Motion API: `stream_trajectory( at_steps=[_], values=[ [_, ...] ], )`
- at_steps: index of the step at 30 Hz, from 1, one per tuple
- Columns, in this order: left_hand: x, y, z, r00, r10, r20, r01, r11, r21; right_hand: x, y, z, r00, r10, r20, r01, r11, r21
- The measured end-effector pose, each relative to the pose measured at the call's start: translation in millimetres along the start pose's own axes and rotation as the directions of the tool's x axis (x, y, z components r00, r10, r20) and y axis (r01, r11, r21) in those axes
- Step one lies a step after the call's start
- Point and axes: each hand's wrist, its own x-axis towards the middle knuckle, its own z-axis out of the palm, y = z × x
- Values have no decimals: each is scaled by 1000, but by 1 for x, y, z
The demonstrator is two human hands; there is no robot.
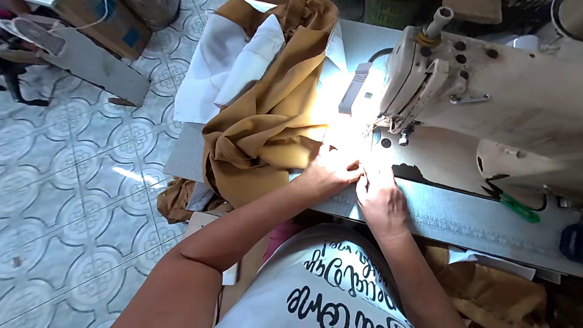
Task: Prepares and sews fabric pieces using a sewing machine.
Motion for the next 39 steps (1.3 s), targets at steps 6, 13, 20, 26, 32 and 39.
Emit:
stream_trajectory(
  at_steps=[6,13,20,26,32,39],
  values=[
    [-3,-4,0,999,24,31,-23,1000,-9,-4,5,6,994,-109,-28,106,992,-75],
    [1,-9,-1,999,37,40,-37,999,-15,2,6,11,987,-144,-65,134,982,-136],
    [25,-33,-3,998,41,49,-40,998,-38,35,10,16,992,-109,-56,106,993,-47],
    [38,-47,6,998,59,-26,-60,997,-41,52,7,14,999,-16,42,17,999,-33],
    [37,-51,11,997,58,-46,-60,997,-42,47,27,14,997,-77,0,76,982,170],
    [49,-57,5,943,-323,80,318,804,-503,38,22,15,997,71,-6,-67,966,251]
  ],
)
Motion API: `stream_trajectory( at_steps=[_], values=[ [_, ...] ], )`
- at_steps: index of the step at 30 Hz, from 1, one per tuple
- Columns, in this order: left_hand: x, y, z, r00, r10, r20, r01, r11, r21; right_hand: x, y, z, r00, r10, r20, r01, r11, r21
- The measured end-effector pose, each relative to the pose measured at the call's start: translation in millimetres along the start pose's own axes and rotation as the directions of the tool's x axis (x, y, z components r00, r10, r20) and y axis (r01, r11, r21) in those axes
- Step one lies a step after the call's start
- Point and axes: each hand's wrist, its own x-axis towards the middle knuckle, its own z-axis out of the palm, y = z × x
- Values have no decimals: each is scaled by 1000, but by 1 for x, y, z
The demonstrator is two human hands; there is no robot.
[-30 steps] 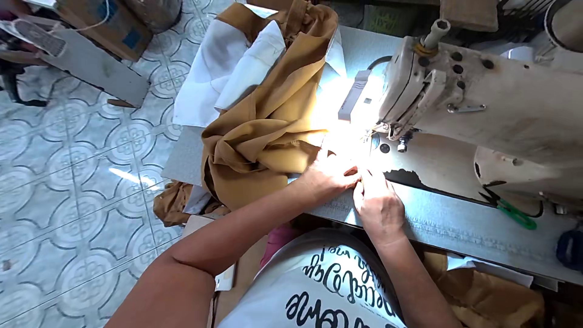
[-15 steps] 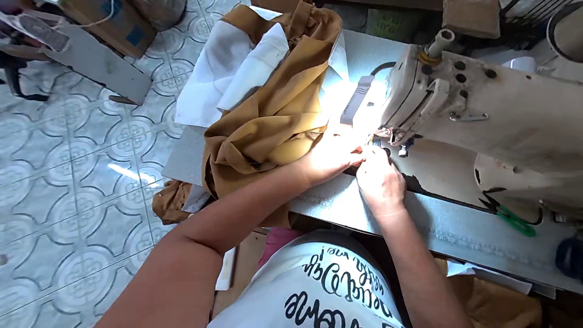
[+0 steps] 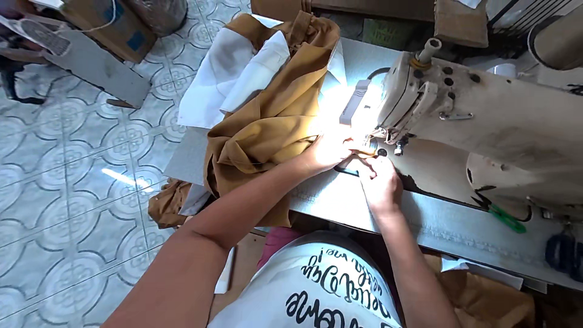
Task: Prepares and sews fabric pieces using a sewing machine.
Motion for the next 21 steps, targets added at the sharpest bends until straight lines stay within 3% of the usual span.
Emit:
stream_trajectory(
  at_steps=[3,6,8,9,11,12,13,15,17,19,21],
  values=[
    [1,4,-3,1000,-22,-11,21,997,-75,14,-7,10,998,51,-41,-49,997,63],
    [-1,14,-12,996,-52,70,54,998,-26,20,-6,11,995,66,-73,-56,989,136],
    [-6,11,-12,992,92,85,-99,992,83,11,-4,5,994,100,-35,-86,956,280],
    [-9,10,-11,977,199,75,-210,959,189,3,-6,0,991,135,11,-127,893,432],
    [-18,7,-10,920,389,54,-385,865,324,-18,-17,-13,952,236,196,-303,632,714],
    [-23,7,-10,896,442,46,-429,833,349,-29,-21,-19,913,293,284,-404,550,731],
    [-26,8,-10,880,472,58,-459,810,365,-37,-20,-24,876,335,348,-480,536,694],
    [-29,10,-9,867,486,112,-488,781,390,-41,-16,-32,866,363,344,-499,663,558],
    [-33,11,-7,862,491,128,-498,771,397,-38,-17,-33,949,272,161,-309,906,288],
    [-35,13,-5,864,488,123,-492,765,416,-29,-19,-29,987,161,14,-161,978,132],
    [-38,15,-3,879,461,121,-464,768,442,-21,-22,-22,995,98,-35,-95,992,84]
  ],
)
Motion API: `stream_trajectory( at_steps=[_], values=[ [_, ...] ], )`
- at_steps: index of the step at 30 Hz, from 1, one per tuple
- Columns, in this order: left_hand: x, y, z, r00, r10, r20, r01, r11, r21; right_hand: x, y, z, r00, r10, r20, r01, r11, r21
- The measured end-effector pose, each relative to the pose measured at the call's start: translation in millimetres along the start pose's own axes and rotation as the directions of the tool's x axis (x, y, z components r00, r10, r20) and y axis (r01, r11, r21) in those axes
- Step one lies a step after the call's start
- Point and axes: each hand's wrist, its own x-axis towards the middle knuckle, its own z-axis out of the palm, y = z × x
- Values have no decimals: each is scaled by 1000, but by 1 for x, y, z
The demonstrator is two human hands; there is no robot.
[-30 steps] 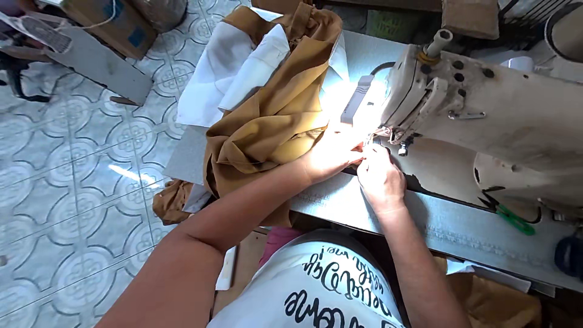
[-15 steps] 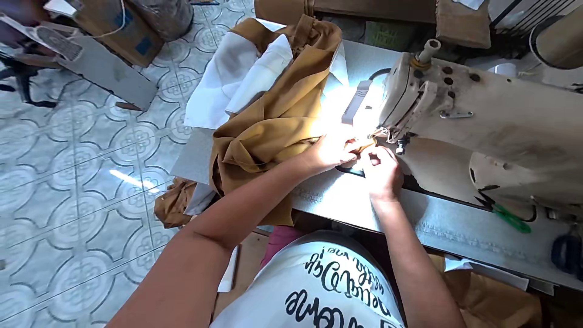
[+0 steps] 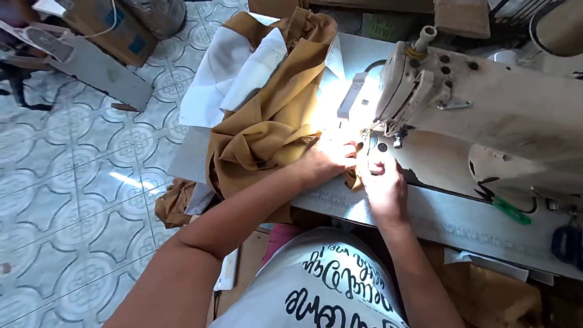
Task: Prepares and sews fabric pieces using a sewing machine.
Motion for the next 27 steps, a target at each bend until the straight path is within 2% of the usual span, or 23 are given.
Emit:
stream_trajectory(
  at_steps=[5,9,14,20,24,27],
  values=[
    [-3,10,-2,998,-47,34,45,997,61,-2,-7,11,994,68,87,-62,995,-72],
    [-5,17,-3,996,-73,60,69,996,63,-4,-7,7,992,85,92,-78,994,-81],
    [-6,31,-12,958,-189,217,182,982,55,-3,-7,4,995,-12,102,21,995,-95],
    [-4,32,-19,918,-221,329,203,975,89,-3,-2,3,987,-85,133,100,988,-113],
    [-6,30,-16,950,-194,246,187,981,49,-6,2,4,981,-152,123,168,977,-132],
    [-7,30,-17,946,-189,264,188,982,31,-11,0,6,982,-147,122,170,964,-206]
  ],
)
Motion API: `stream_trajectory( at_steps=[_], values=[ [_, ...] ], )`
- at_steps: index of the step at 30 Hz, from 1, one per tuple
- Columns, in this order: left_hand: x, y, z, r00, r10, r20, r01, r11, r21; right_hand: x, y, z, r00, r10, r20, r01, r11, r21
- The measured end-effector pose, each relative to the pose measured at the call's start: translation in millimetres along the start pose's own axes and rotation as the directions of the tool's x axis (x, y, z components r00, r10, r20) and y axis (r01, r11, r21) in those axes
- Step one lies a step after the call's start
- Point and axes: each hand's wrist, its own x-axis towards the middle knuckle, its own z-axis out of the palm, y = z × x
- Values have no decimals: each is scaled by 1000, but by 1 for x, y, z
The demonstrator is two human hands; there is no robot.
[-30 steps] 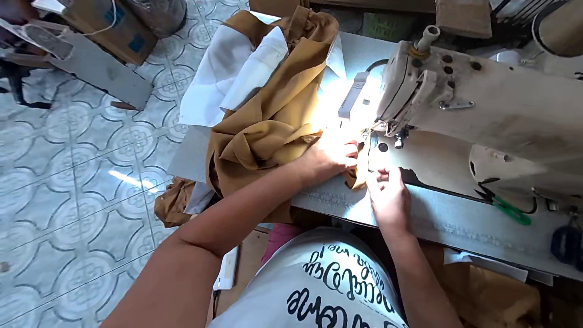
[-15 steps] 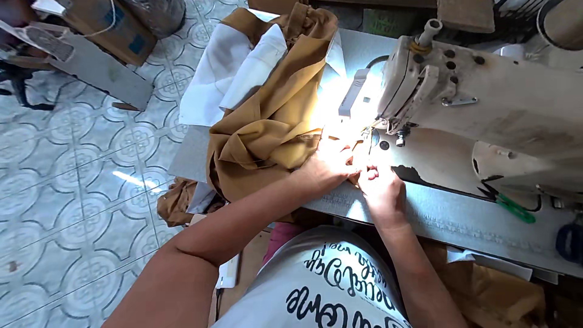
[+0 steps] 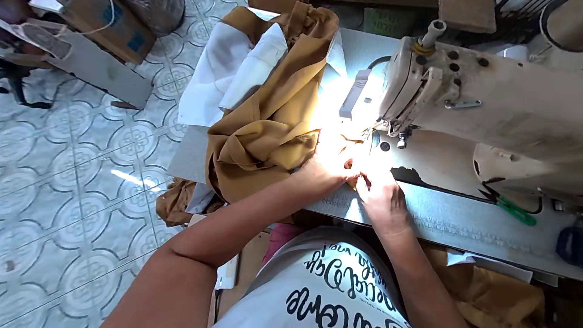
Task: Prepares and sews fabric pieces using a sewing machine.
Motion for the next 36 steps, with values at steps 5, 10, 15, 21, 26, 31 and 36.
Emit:
stream_trajectory(
  at_steps=[5,10,15,21,26,31,36],
  values=[
    [0,-4,2,1000,2,24,-2,1000,12,-4,-1,5,999,-26,-30,24,998,-56],
    [11,-13,0,1000,10,-24,-10,999,30,10,3,10,991,-89,-95,82,993,-80],
    [32,-30,9,996,-24,-89,27,999,35,32,8,13,995,-71,-68,67,996,-61],
    [41,-38,10,991,3,-131,-2,1000,5,46,9,14,997,-50,-61,45,995,-85],
    [38,-49,27,940,59,-337,-114,982,-147,33,31,9,993,23,-113,-1,982,188],
    [43,-50,20,949,-262,-175,143,854,-500,23,24,16,988,68,-140,-33,971,235],
    [45,-46,17,931,-319,-178,138,758,-638,43,17,25,981,146,-131,-93,934,345]
  ],
)
